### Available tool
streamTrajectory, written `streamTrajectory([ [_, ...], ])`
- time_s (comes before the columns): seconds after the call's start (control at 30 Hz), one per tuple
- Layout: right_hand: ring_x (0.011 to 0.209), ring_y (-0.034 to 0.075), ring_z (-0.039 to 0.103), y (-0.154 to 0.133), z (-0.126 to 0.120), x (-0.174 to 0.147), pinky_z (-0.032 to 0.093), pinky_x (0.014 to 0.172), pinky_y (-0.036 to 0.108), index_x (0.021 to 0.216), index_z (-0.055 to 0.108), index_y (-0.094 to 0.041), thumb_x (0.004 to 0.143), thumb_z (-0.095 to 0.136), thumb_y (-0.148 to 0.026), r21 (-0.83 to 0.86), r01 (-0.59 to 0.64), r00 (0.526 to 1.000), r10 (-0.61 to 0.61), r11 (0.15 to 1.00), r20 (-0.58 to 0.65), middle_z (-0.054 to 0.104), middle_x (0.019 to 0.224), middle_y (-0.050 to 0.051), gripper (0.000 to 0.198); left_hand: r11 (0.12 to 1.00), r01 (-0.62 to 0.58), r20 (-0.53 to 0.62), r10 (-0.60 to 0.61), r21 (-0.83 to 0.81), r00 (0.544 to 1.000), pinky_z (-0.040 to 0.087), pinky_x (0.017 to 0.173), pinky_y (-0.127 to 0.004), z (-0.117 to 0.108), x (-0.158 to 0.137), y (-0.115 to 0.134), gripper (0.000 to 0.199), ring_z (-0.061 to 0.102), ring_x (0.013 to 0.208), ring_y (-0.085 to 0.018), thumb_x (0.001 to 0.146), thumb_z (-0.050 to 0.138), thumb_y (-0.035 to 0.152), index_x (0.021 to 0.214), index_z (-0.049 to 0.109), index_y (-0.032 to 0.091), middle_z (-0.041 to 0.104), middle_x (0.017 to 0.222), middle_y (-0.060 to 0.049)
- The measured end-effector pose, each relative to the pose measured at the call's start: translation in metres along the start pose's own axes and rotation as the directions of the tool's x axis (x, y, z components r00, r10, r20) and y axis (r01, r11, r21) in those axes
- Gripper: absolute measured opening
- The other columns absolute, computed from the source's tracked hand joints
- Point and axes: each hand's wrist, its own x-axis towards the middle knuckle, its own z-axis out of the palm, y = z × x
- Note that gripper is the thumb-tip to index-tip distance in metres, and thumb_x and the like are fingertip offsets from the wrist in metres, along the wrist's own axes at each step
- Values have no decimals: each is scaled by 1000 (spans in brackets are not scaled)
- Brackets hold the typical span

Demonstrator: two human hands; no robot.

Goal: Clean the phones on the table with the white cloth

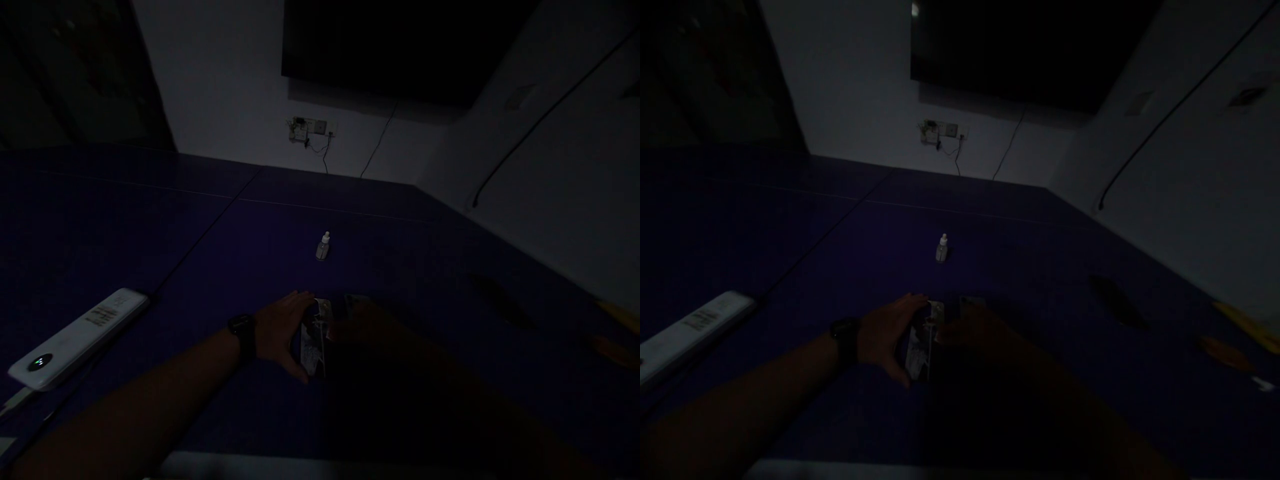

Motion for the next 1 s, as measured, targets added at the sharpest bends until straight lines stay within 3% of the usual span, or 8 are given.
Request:
streamTrajectory([
  [0.1, 98, 19, 65, 0, 4, -3, 45, 87, 37, 135, 62, -34, 101, 50, -19, 27, 50, 998, -49, 998, -35, 70, 131, 1, 39, 1000, -2, -5, 2, -6, 1000, 27, 119, -68, 1, 0, -1, 143, 36, 144, -50, 49, 77, 87, 154, 21, 9, 35, 156, -32],
  [0.3, 99, 22, 61, -20, 14, 45, 44, 83, 39, 138, 59, -32, 103, 47, -24, -26, 86, 995, -87, 996, -46, 67, 135, 0, 38, 999, -13, 8, 12, 36, 1000, 29, 118, -66, 1, 0, -1, 143, 38, 144, -48, 50, 74, 89, 154, 19, 7, 36, 154, -33],
  [0.37, 100, 22, 60, -19, 14, 41, 43, 84, 39, 139, 58, -33, 104, 47, -24, -27, 90, 995, -91, 996, -31, 67, 135, -1, 38, 999, -11, 14, 10, 44, 1000, 30, 118, -66, 0, 0, 0, 143, 38, 144, -48, 51, 73, 89, 154, 18, 7, 36, 155, -33],
  [0.57, 95, 20, 61, -3, 14, -12, 42, 86, 39, 136, 62, -33, 106, 40, -21, -11, 42, 996, -43, 999, -82, 70, 130, 0, 38, 999, 11, 24, -12, 36, 1000, 28, 119, -66, 0, 0, 0, 143, 36, 145, -48, 50, 73, 90, 154, 20, 7, 33, 157, -33],
  [0.63, 94, 21, 61, -7, 16, -9, 42, 84, 39, 135, 62, -32, 105, 42, -22, -25, 40, 995, -42, 999, -85, 70, 131, 1, 38, 999, 1, 12, -1, 32, 1000, 28, 119, -66, 1, 0, -1, 143, 36, 145, -48, 50, 73, 90, 155, 19, 9, 33, 157, -32],
  [0.83, 104, 23, 59, -29, 18, 44, 42, 85, 39, 139, 59, -32, 103, 49, -24, -58, 90, 992, -95, 994, -83, 68, 133, 2, 38, 998, -25, 12, 24, 52, 1000, 30, 118, -66, 1, 0, -2, 142, 39, 143, -48, 52, 72, 90, 156, 17, 10, 37, 155, -31],
  [0.9, 106, 24, 59, -27, 17, 43, 43, 86, 40, 138, 59, -33, 102, 49, -24, -54, 97, 993, -100, 994, -69, 68, 133, 2, 38, 998, -20, 12, 19, 52, 1000, 31, 117, -66, 1, 0, -2, 142, 40, 143, -48, 52, 72, 90, 156, 16, 11, 36, 156, -30],
  [1.0, 103, 22, 62, -16, 17, 14, 45, 87, 41, 136, 61, -37, 103, 46, -24, 3, 62, 996, -61, 998, -61, 69, 131, 1, 38, 999, -11, -4, 11, 45, 1000, 30, 118, -66, 1, -1, -1, 142, 39, 143, -48, 52, 73, 90, 156, 16, 11, 35, 156, -30],
])
